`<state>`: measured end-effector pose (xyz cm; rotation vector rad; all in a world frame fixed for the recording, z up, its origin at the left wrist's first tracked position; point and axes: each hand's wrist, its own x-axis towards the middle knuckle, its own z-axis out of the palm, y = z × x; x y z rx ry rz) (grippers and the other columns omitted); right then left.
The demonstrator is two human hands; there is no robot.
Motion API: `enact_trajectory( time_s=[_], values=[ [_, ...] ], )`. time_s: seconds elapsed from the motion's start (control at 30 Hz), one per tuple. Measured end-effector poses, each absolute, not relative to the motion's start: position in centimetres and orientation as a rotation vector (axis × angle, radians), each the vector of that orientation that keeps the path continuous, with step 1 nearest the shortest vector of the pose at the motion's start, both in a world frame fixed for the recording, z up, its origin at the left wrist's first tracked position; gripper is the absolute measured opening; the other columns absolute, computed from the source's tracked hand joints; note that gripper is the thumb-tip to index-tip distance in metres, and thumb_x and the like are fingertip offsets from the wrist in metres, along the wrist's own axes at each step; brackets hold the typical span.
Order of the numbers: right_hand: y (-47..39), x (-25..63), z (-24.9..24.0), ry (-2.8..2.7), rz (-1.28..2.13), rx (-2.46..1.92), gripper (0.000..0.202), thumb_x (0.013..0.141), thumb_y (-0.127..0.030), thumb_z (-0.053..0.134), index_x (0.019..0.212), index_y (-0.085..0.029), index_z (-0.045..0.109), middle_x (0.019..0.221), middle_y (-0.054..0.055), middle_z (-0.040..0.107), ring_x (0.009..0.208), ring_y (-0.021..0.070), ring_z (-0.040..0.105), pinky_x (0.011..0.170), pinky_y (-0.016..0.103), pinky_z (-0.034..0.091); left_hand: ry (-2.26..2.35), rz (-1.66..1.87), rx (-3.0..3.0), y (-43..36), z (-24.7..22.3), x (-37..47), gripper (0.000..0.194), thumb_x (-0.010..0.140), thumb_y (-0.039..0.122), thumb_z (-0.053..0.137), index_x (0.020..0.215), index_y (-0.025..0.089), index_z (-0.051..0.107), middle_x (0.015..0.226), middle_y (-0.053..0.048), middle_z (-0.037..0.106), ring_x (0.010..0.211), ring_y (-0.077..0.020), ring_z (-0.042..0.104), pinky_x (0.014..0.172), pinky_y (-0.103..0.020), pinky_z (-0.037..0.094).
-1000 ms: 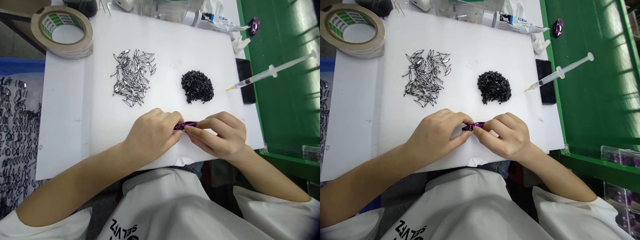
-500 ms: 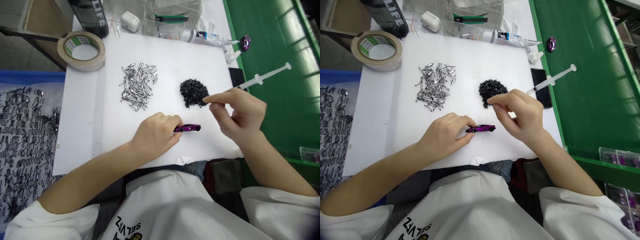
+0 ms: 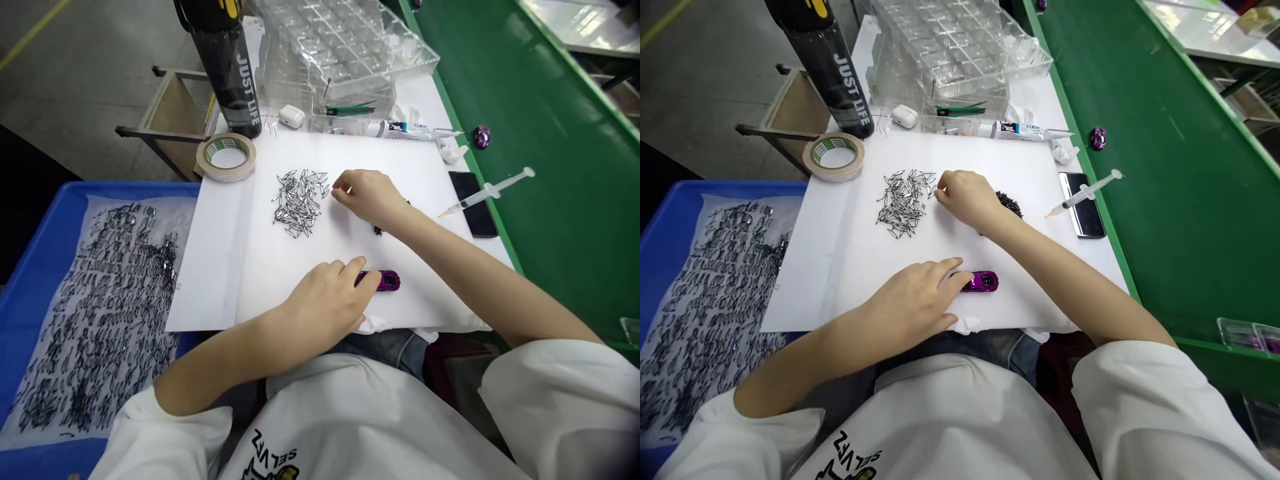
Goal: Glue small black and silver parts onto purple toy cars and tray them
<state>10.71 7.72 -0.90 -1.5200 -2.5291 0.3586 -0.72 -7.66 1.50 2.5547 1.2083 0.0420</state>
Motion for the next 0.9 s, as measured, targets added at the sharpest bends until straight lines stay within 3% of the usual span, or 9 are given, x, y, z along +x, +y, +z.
enact_trajectory(
  time_s=[0.07, 0.17, 0.23, 0.3, 0.47, 0.57, 0.67, 0.8, 0.9],
  values=[
    [7.9, 10.0, -1.4, -2.534, 0.305, -1.569, 0.027, 0.083, -0.035, 0.045, 0.089, -0.016, 0.064, 0.09, 0.01, 0.065, 0.081, 0.0197, 0.054, 0.071, 0.033, 0.038, 1.2, 0.131, 2.528, -9.9, 2.1, -1.1, 0.042, 0.082, 0.029, 0.057, 0.119, 0.01, 0.049, 0.132, -0.018, 0.047, 0.099, -0.0274, 0.057, 0.079, -0.038, 0.048],
    [8.1, 9.3, -2.1, -2.528, 0.277, -1.633, 0.029, 0.082, -0.039, 0.048, 0.09, -0.014, 0.062, 0.096, 0.013, 0.062, 0.084, 0.0227, 0.054, 0.071, 0.035, 0.038, 0.92, 0.251, 2.329, -13.2, 0.7, -1.8, 0.033, 0.082, 0.039, 0.057, 0.106, 0.016, 0.058, 0.115, -0.008, 0.061, 0.099, -0.0221, 0.059, 0.086, -0.034, 0.048],
    [8.4, 9.1, -2.4, -2.51, 0.284, -1.665, 0.027, 0.081, -0.037, 0.05, 0.092, -0.014, 0.061, 0.1, 0.014, 0.061, 0.086, 0.0247, 0.054, 0.07, 0.036, 0.039, 0.834, 0.162, 2.142, -14.9, -1.7, -2.3, 0.032, 0.077, 0.043, 0.061, 0.1, 0.02, 0.061, 0.098, -0.002, 0.068, 0.089, -0.0185, 0.063, 0.082, -0.029, 0.05],
    [8.8, 8.9, -2.6, -2.482, 0.317, -1.671, 0.023, 0.079, -0.033, 0.052, 0.091, -0.015, 0.061, 0.097, 0.013, 0.061, 0.088, 0.0257, 0.055, 0.07, 0.036, 0.039, 1.084, 0.097, 2.0, -16.0, -4.7, -2.6, 0.028, 0.075, 0.04, 0.063, 0.095, 0.021, 0.063, 0.088, -0.002, 0.07, 0.08, -0.0201, 0.066, 0.075, -0.03, 0.052],
    [7.5, 10.1, -0.4, -2.265, 0.507, -1.585, 0.008, 0.078, -0.025, 0.057, 0.075, -0.018, 0.058, 0.078, 0.006, 0.061, 0.074, 0.0186, 0.056, 0.064, 0.032, 0.041, 1.585, 0.214, 1.788, -16.0, -10.5, -2.3, 0.04, 0.087, 0.041, 0.045, 0.117, 0.014, 0.05, 0.118, -0.02, 0.058, 0.114, -0.0334, 0.053, 0.091, -0.054, 0.042],
    [3.0, 12.5, 2.5, -2.137, 0.699, -1.423, 0.009, 0.078, -0.024, 0.059, 0.071, -0.018, 0.057, 0.067, 0.001, 0.058, 0.063, 0.0124, 0.053, 0.057, 0.027, 0.04, 1.548, 0.325, 1.726, -15.2, -11.9, -1.7, 0.055, 0.081, 0.05, 0.053, 0.123, 0.017, 0.044, 0.126, -0.017, 0.053, 0.125, -0.0311, 0.043, 0.098, -0.051, 0.039],
    [-3.4, 16.0, 4.2, -2.061, 0.886, -1.184, 0.009, 0.079, -0.021, 0.059, 0.071, -0.018, 0.057, 0.064, -0.001, 0.056, 0.059, 0.009, 0.051, 0.054, 0.024, 0.041, 1.451, 0.428, 1.679, -14.8, -12.8, -1.3, 0.049, 0.083, 0.049, 0.051, 0.122, 0.019, 0.046, 0.125, -0.013, 0.054, 0.125, -0.0266, 0.044, 0.103, -0.045, 0.036],
    [-10.4, 20.5, 1.9, -1.98, 1.117, -1.044, 0.008, 0.081, -0.013, 0.057, 0.077, -0.02, 0.059, 0.071, 0.0, 0.059, 0.064, 0.0092, 0.055, 0.057, 0.023, 0.045, 1.373, 0.521, 1.569, -15.1, -13.9, -0.9, 0.033, 0.083, 0.043, 0.05, 0.106, 0.021, 0.058, 0.104, -0.007, 0.064, 0.108, -0.0236, 0.055, 0.102, -0.041, 0.036],
    [-13.1, 22.5, -1.4, -1.861, 1.238, -1.078, 0.012, 0.08, -0.01, 0.057, 0.082, -0.022, 0.058, 0.072, -0.001, 0.058, 0.064, 0.0092, 0.055, 0.056, 0.022, 0.046, 1.379, 0.558, 1.447, -15.4, -14.4, -0.1, 0.033, 0.078, 0.042, 0.056, 0.103, 0.021, 0.058, 0.1, -0.006, 0.064, 0.108, -0.0255, 0.053, 0.105, -0.043, 0.031]
  ],
)
